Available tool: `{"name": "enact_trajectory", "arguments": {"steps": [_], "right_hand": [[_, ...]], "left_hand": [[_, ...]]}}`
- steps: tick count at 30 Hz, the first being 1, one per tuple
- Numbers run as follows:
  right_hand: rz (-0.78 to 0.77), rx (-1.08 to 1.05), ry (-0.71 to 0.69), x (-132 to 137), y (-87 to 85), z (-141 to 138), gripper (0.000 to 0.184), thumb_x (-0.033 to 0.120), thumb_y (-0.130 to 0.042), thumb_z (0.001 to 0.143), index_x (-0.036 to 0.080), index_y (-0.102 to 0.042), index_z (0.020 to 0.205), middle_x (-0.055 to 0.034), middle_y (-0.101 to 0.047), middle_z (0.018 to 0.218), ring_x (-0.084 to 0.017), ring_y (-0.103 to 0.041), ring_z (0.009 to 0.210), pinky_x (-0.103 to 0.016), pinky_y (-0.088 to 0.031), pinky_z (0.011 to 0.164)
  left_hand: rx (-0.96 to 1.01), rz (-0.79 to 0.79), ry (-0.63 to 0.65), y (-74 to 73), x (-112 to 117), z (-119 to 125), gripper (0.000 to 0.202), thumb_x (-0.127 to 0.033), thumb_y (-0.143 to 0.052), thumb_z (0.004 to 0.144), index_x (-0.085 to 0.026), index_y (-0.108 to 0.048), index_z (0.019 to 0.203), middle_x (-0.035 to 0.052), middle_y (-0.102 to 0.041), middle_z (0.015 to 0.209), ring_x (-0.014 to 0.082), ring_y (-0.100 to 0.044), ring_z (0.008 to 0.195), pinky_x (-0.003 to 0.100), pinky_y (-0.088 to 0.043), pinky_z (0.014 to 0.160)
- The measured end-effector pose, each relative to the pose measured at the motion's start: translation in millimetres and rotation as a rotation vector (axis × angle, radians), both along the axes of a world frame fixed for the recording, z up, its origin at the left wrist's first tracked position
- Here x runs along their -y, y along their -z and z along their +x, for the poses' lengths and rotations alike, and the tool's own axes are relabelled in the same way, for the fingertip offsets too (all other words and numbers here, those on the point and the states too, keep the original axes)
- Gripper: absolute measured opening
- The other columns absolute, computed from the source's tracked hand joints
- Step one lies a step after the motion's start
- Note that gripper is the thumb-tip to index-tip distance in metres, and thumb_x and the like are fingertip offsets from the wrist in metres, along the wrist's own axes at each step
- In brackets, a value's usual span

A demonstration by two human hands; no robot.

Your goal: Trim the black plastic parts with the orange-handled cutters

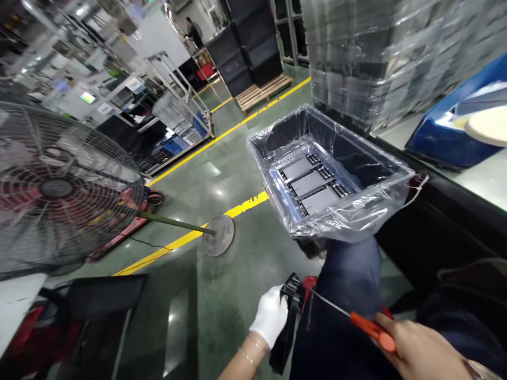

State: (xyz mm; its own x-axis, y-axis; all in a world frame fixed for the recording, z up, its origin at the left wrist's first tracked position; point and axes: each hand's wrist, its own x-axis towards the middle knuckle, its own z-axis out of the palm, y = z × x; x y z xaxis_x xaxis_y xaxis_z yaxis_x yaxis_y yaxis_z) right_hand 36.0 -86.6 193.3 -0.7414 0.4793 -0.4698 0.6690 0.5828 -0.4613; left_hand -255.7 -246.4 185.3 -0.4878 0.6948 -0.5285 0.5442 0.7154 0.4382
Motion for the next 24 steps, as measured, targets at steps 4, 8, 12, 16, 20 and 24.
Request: {"name": "enact_trajectory", "arguments": {"steps": [4,8,12,16,20,24], "right_hand": [[0.016,0.041,0.01,2,0.2,-8,0.03,0.017,-0.049,0.093,0.021,-0.074,0.107,-0.0106,-0.077,0.082,-0.033,-0.077,0.082,-0.039,-0.051,0.073],[0.013,0.085,0.017,2,0.4,-7,0.024,0.013,-0.053,0.089,0.021,-0.073,0.101,-0.0099,-0.077,0.081,-0.034,-0.077,0.082,-0.036,-0.047,0.07],[0.005,0.113,0.024,0,1.1,-3,0.024,0.009,-0.054,0.088,0.022,-0.072,0.098,-0.0095,-0.078,0.082,-0.033,-0.078,0.083,-0.034,-0.043,0.069],[-0.012,0.134,0.031,-1,2.8,-5,0.025,0.007,-0.054,0.088,0.021,-0.073,0.097,-0.0094,-0.078,0.084,-0.032,-0.078,0.085,-0.033,-0.043,0.068],[-0.036,0.135,0.041,-1,4.1,-9,0.027,0.008,-0.055,0.09,0.02,-0.074,0.104,-0.0086,-0.079,0.086,-0.032,-0.078,0.087,-0.034,-0.042,0.068],[-0.048,0.129,0.05,-3,6.8,-12,0.028,0.005,-0.056,0.087,0.02,-0.074,0.102,-0.0096,-0.079,0.087,-0.032,-0.078,0.089,-0.034,-0.042,0.07]], "left_hand": [[0.035,-0.026,0.114,0.4,0,17,0.046,-0.016,-0.041,0.094,-0.017,-0.075,0.126,0.0109,-0.076,0.121,0.0272,-0.071,0.114,0.035,-0.051,0.106],[0.053,-0.085,0.222,0.3,-7,25,0.052,-0.018,-0.042,0.093,-0.013,-0.07,0.136,0.0164,-0.073,0.126,0.0341,-0.069,0.118,0.043,-0.05,0.108],[0.028,-0.109,0.219,2.2,-13,25,0.048,-0.02,-0.039,0.096,-0.015,-0.074,0.128,0.0144,-0.074,0.121,0.0309,-0.07,0.115,0.039,-0.051,0.107],[0.013,-0.163,0.26,2.7,-15,29,0.053,-0.02,-0.038,0.095,-0.01,-0.068,0.137,0.0179,-0.072,0.128,0.0349,-0.068,0.119,0.044,-0.049,0.111],[0.002,-0.19,0.282,0.8,-15,34,0.054,-0.02,-0.037,0.097,-0.009,-0.065,0.142,0.0182,-0.07,0.133,0.0341,-0.066,0.125,0.043,-0.046,0.116],[-0.013,-0.219,0.291,-2.7,-18,36,0.056,-0.02,-0.036,0.098,-0.009,-0.063,0.145,0.0187,-0.069,0.135,0.0352,-0.066,0.125,0.045,-0.046,0.116]]}}
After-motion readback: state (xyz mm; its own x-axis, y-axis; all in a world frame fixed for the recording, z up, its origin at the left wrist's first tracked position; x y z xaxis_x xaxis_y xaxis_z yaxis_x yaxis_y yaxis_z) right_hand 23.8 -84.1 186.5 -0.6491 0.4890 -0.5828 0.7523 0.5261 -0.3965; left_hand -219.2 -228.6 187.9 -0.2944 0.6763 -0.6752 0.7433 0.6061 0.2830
